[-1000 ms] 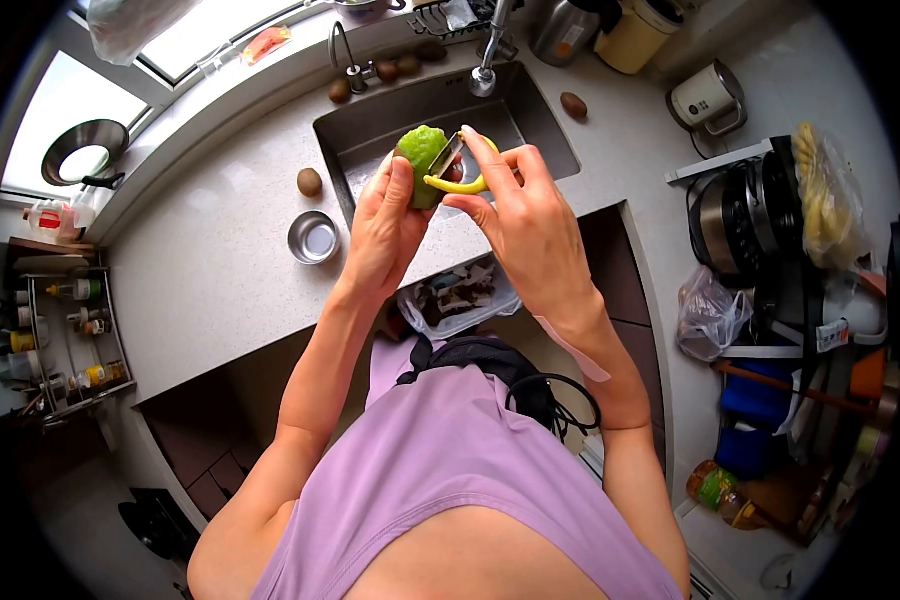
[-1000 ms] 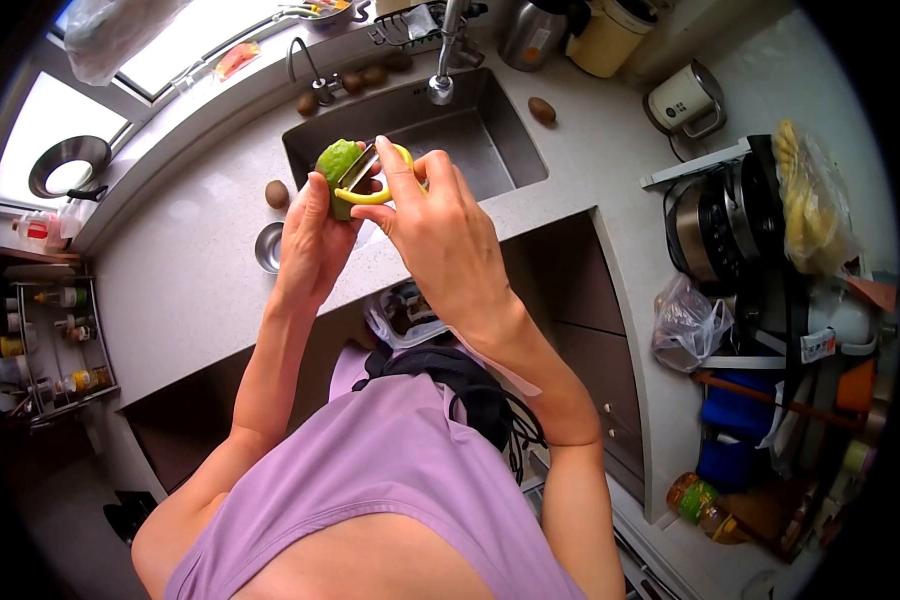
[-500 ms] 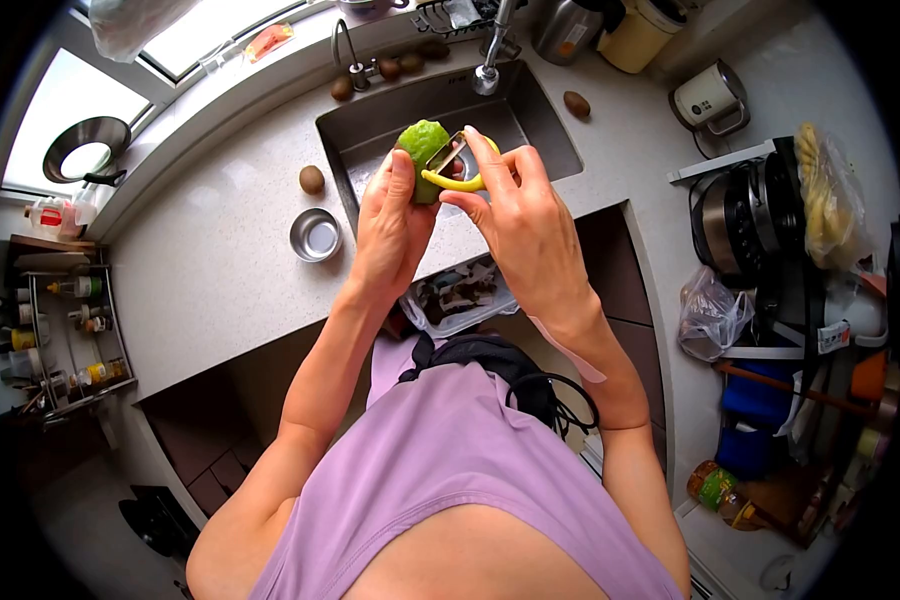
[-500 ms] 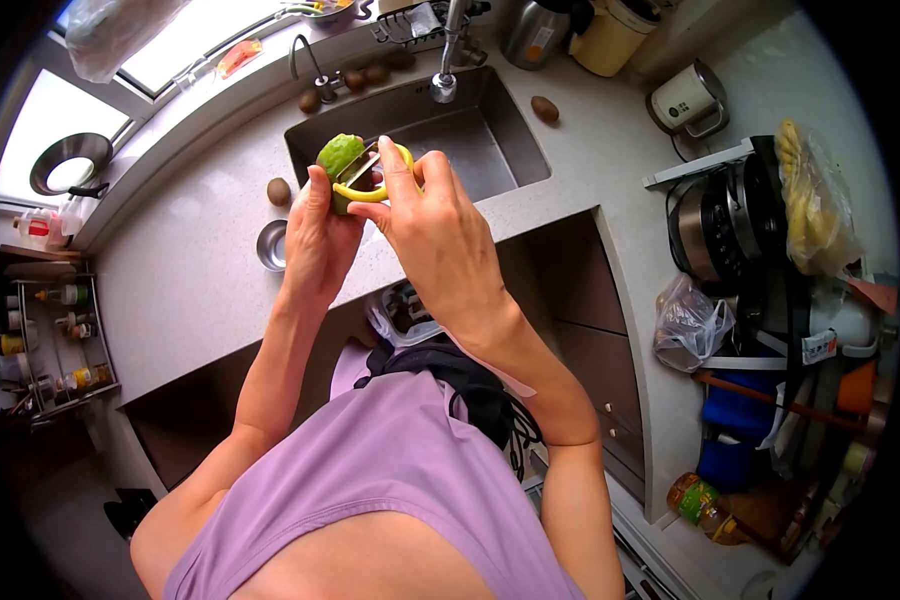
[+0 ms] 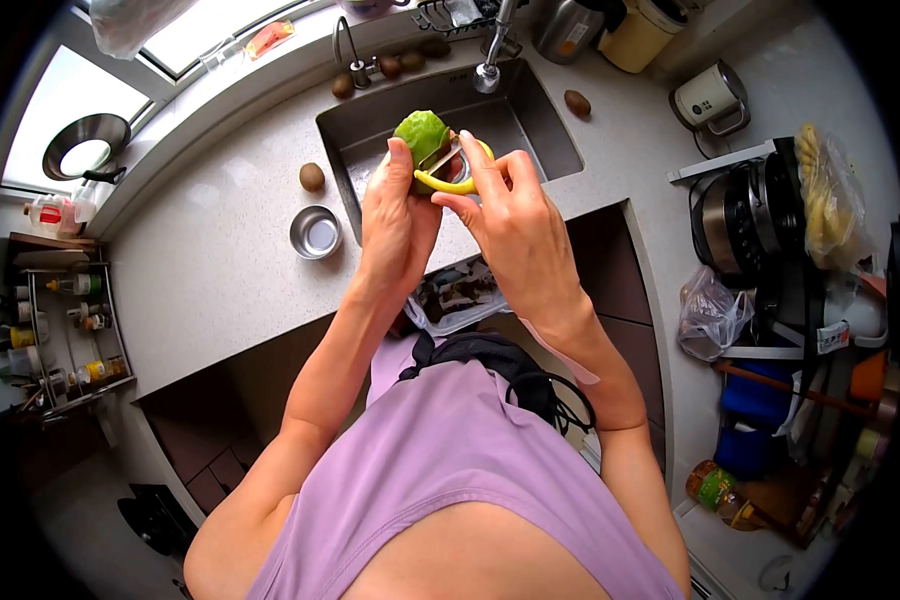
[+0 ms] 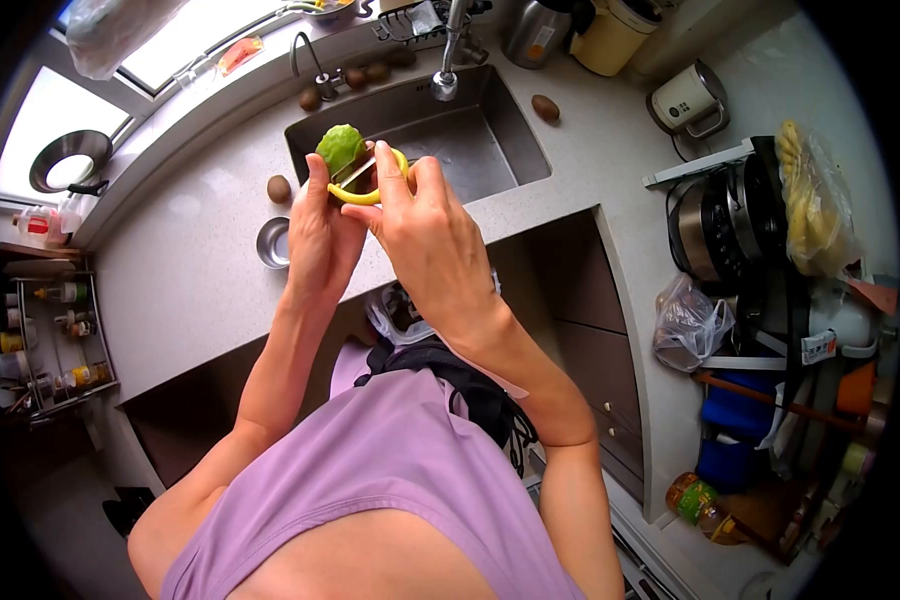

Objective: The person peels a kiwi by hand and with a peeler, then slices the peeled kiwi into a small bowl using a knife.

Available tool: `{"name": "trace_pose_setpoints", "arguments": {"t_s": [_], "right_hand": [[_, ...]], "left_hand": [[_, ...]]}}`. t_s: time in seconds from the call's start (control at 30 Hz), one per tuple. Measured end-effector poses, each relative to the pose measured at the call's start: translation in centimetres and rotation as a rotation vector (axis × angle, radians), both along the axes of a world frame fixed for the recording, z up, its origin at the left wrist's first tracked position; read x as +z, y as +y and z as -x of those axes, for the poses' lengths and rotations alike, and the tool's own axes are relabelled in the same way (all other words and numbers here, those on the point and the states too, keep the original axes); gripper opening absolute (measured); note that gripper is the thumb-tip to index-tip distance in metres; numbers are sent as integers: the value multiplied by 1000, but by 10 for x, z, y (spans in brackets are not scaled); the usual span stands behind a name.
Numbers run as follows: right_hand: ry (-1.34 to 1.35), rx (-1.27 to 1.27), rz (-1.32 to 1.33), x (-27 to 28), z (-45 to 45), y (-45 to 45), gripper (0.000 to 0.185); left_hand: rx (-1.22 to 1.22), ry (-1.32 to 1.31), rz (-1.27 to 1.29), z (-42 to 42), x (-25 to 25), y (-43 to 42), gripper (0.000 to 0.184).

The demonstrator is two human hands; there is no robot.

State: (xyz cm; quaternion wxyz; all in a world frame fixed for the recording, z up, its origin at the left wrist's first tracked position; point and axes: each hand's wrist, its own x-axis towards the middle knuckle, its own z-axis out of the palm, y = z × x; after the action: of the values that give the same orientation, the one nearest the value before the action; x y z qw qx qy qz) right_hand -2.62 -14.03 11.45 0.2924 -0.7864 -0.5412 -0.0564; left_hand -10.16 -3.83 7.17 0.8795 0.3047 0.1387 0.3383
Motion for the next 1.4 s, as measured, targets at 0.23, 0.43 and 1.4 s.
{"name": "trace_pose_setpoints", "arguments": {"t_s": [0.23, 0.43, 1.4], "right_hand": [[-3, -5, 6, -4, 4, 0, 61], [-36, -16, 2, -9, 6, 1, 63], [-16, -61, 92, -24, 20, -6, 57]], "left_hand": [[8, 0, 19, 0, -2, 3, 51], [2, -6, 101, -3, 1, 1, 52], [66, -8, 406, -12, -6, -5, 48]]}}
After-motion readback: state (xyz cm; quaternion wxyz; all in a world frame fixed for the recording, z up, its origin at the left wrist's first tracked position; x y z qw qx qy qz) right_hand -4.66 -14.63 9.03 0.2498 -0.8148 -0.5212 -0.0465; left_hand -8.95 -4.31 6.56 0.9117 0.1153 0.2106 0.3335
